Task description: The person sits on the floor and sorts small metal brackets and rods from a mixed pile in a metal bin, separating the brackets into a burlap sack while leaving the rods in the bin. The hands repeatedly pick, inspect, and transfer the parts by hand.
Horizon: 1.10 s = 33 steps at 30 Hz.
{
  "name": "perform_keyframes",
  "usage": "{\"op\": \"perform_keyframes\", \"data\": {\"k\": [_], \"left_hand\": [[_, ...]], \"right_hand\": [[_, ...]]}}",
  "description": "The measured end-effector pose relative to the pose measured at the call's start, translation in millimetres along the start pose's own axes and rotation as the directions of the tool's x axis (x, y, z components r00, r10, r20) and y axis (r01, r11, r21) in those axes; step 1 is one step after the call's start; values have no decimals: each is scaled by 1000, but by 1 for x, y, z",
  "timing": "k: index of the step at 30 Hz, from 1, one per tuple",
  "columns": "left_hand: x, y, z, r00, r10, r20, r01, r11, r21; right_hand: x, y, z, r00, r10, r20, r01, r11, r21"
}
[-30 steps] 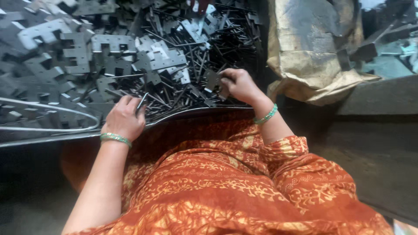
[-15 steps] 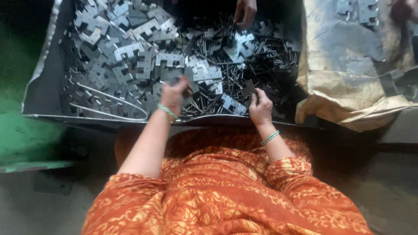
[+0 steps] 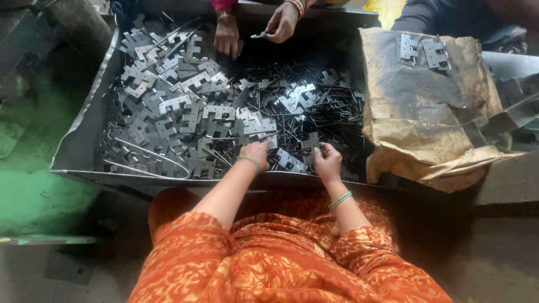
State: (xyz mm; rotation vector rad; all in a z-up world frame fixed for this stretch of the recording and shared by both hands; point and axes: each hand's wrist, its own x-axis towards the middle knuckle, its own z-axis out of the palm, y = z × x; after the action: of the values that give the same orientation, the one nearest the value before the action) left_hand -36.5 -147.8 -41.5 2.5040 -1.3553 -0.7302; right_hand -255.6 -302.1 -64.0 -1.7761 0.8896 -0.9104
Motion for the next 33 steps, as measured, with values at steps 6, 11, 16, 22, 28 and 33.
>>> {"op": "perform_keyframes", "data": {"k": [6, 11, 16, 22, 28, 33], "left_hand": [[-24, -54, 3, 966, -244, -87, -59, 116, -991], [-67, -42, -12, 1000, 2, -13, -10, -515, -857], [-67, 5, 9, 996, 76, 37, 83, -810, -580], [-48, 6, -22, 991, -111, -79, -83, -29, -996], [-51, -124, -96, 981, -108, -160, 134, 978, 159], [-34, -173, -66, 989, -102, -103, 132, 929, 347]], "right_hand": [[21, -13, -11, 784, 485, 388, -603, 445, 662], [-1, -93, 28, 883, 247, 399, -445, 712, 544], [-41, -152, 67, 806, -168, 567, 293, 947, -135], [-23, -168, 69, 847, 83, 525, -159, 982, 100], [94, -128, -50, 989, 58, 133, -120, 838, 533], [179, -71, -202, 850, -511, -129, 188, 522, -832]]}}
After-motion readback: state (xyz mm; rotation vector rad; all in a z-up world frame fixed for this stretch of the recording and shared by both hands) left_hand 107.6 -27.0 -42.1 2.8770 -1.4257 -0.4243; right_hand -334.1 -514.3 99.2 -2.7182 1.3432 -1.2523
